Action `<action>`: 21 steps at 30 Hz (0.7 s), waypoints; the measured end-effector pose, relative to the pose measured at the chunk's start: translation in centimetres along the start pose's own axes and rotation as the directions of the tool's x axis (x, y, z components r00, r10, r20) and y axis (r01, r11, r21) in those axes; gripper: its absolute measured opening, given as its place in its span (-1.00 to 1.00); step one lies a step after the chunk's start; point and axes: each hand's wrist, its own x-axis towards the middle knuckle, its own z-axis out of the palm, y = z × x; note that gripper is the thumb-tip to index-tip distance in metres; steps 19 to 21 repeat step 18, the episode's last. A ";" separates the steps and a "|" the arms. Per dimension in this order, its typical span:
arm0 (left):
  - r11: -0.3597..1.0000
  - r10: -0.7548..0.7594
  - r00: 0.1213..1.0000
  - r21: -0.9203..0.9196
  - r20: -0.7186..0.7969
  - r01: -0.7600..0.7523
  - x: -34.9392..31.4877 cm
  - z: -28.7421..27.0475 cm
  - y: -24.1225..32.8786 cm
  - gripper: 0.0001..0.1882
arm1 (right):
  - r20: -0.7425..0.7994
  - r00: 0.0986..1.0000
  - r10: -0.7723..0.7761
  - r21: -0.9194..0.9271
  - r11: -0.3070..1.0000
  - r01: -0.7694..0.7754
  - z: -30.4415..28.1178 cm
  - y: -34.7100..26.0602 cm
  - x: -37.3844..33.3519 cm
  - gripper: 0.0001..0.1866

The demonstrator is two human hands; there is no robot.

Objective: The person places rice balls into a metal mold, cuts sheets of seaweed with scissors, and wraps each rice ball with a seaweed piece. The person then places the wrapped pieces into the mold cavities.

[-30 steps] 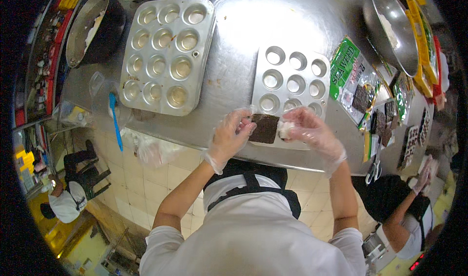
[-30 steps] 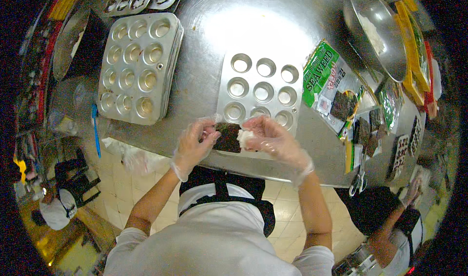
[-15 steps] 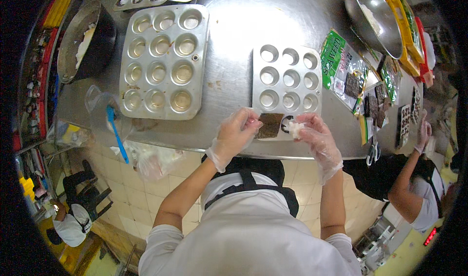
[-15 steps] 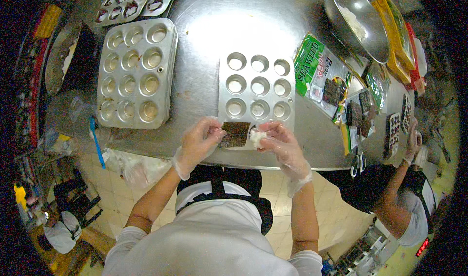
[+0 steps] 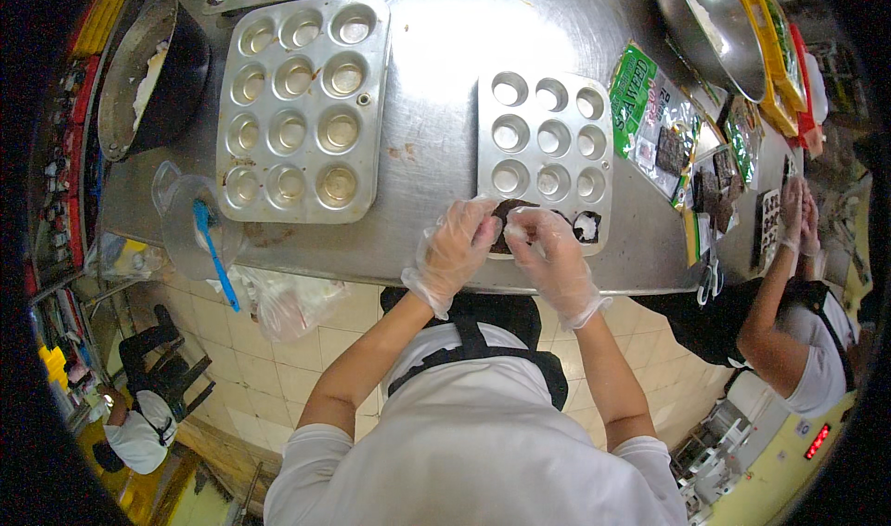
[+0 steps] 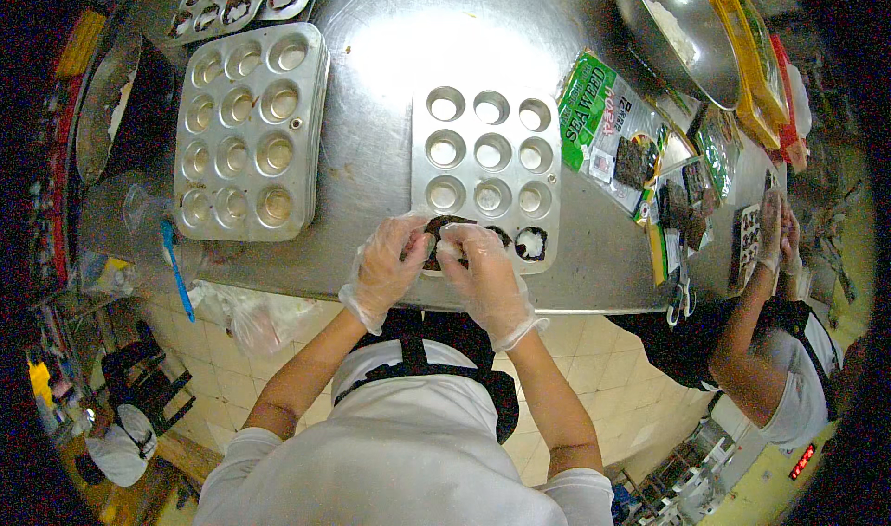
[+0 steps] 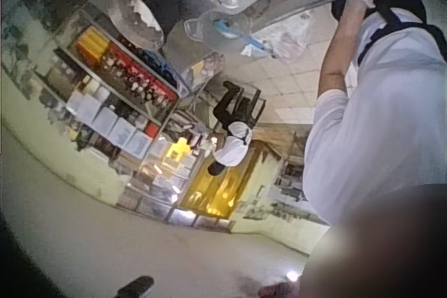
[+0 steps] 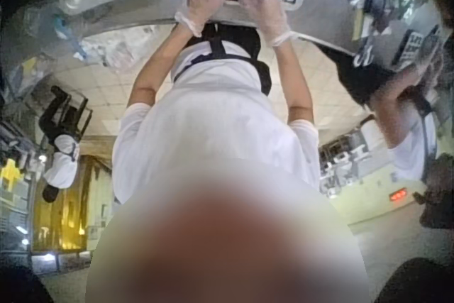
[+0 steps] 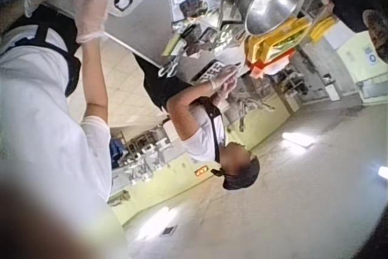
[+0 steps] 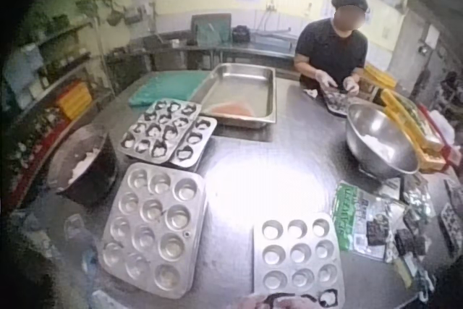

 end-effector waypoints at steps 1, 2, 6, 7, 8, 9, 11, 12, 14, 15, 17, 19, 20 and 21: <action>1.000 0.025 1.000 -0.002 -0.014 -0.025 0.1 0.1 0.0 -0.72 | -0.005 0.999 -0.053 -0.041 0.998 0.053 0.1 0.1 0.1 -0.76; 0.999 0.049 0.998 -0.003 -0.028 -0.049 0.2 0.1 0.0 -0.72 | -0.019 0.992 -0.121 -0.079 0.990 0.119 0.2 0.2 0.2 -0.77; 0.997 0.077 0.997 0.004 -0.001 -0.077 0.5 -0.4 -0.3 -0.70 | -0.013 1.000 -0.002 -0.085 0.996 0.001 0.6 0.1 0.0 -0.77; 0.995 0.100 0.995 0.001 0.015 -0.100 0.6 -0.6 -0.4 -0.68 | -0.011 0.999 -0.036 -0.113 0.993 0.035 0.7 0.1 0.2 -0.77; 0.992 0.124 0.992 -0.004 0.031 -0.124 0.7 -0.7 -0.6 -0.66 | -0.008 0.997 -0.070 -0.141 0.988 0.069 0.7 0.1 0.3 -0.77; 0.991 0.133 0.991 0.000 0.022 -0.133 0.8 -0.7 -0.7 -0.68 | -0.005 0.998 -0.057 -0.157 0.986 0.056 0.6 0.0 0.4 -0.78; 0.989 0.151 0.989 0.008 0.001 -0.151 1.0 -0.7 -0.9 -0.73 | -0.003 0.999 -0.045 -0.179 0.983 0.044 0.5 -0.2 0.5 -0.81; 0.993 0.106 0.994 -0.044 -0.033 -0.108 1.1 -0.6 -0.9 -0.75 | 0.002 0.999 -0.038 -0.189 0.981 0.038 0.5 -0.3 0.7 -0.82; 0.990 0.012 0.996 -0.141 -0.092 -0.025 1.2 -0.3 -1.0 -0.81 | 0.002 0.999 -0.048 -0.189 0.981 0.047 0.4 -0.4 1.0 -0.85; 0.992 0.039 0.996 -0.116 -0.082 -0.049 1.2 -0.2 -1.2 -0.80 | 0.018 0.998 -0.058 -0.214 0.975 0.060 0.4 -0.4 1.1 -0.86; 0.994 0.098 0.994 -0.047 -0.056 -0.101 1.1 -0.3 -1.8 -0.76 | 0.047 0.995 -0.083 -0.266 0.960 0.092 0.4 -0.4 1.3 -0.87; 0.994 0.094 0.994 -0.046 -0.054 -0.097 1.0 -0.2 -1.9 -0.76 | 0.073 0.996 -0.058 -0.278 0.958 0.077 0.4 -0.4 1.3 -0.83; 0.994 0.094 0.994 -0.046 -0.054 -0.097 1.0 -0.2 -1.9 -0.76 | 0.073 0.996 -0.058 -0.278 0.958 0.077 0.4 -0.4 1.3 -0.83; 0.994 0.094 0.994 -0.046 -0.054 -0.097 1.0 -0.2 -1.9 -0.76 | 0.073 0.996 -0.058 -0.278 0.958 0.077 0.4 -0.4 1.3 -0.83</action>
